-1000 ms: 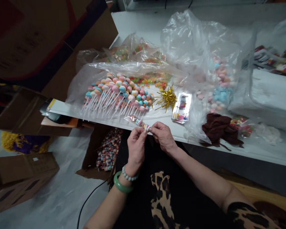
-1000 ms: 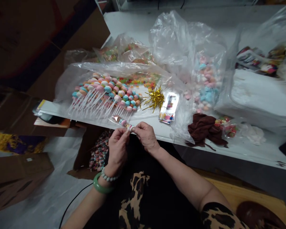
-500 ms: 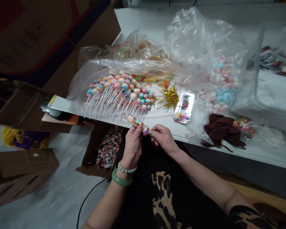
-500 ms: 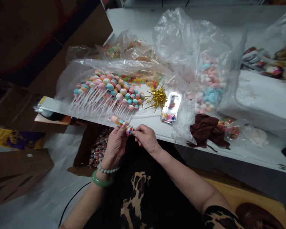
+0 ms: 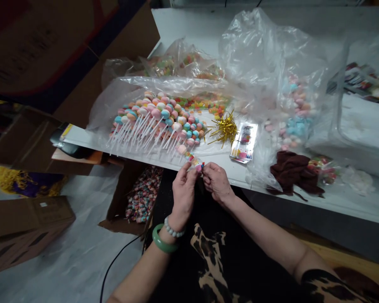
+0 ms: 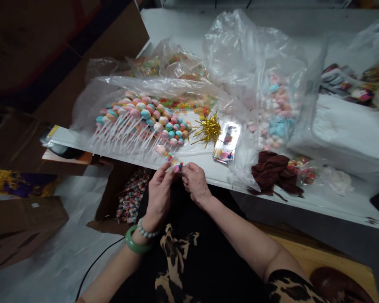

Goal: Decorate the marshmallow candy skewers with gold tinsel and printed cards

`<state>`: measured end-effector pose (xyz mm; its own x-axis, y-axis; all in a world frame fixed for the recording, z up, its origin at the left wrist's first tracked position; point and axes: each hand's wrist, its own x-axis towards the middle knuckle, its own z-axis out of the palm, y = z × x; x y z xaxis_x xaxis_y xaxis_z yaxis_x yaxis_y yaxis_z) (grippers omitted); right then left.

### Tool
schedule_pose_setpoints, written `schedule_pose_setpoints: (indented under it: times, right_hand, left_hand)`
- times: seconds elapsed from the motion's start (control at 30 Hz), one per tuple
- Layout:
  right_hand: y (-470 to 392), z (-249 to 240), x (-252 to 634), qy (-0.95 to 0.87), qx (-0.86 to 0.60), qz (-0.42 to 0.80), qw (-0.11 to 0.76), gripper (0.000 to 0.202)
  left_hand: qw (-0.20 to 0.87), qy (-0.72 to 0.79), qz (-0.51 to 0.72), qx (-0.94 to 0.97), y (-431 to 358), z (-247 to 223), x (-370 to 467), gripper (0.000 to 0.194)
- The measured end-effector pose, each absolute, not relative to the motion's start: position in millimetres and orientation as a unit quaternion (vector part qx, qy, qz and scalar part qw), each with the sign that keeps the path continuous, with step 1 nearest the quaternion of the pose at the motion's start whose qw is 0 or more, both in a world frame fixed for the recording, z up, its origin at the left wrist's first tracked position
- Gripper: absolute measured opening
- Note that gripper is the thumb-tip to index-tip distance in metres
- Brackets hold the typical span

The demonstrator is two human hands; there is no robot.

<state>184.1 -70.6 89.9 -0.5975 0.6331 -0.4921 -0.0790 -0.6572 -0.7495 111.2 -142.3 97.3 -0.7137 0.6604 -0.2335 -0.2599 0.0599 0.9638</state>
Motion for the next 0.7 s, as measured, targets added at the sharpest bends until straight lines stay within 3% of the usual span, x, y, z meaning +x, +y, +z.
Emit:
schedule_pose_setpoints:
  times: [0.07,0.17,0.27,0.43,0.7]
  right_hand:
    - [-68.9,90.2,184.9,-0.325,-0.392,0.834,0.213,0.031]
    - [-69.8,89.8,185.3,-0.322,-0.388,0.837,0.215,0.032]
    - [-72.8,89.1,185.2,-0.326,-0.385,0.837,0.213,0.032]
    - [-73.8,88.5,187.4,-0.322,-0.382,0.843,0.2,0.031]
    - [-74.9,84.7,180.2,-0.393,-0.384,0.796,0.255,0.023]
  left_hand:
    - [0.242,0.715,0.617,0.22,-146.9,96.0,111.4,0.039]
    - [0.097,0.769,0.527,0.349,-151.0,97.9,109.5,0.025]
    - [0.03,0.765,0.472,0.437,-150.7,100.8,106.2,0.008]
    - [-0.091,0.79,0.337,0.504,-150.5,98.7,103.0,0.011]
    - [-0.083,0.749,0.361,0.55,-152.0,93.5,110.5,0.02]
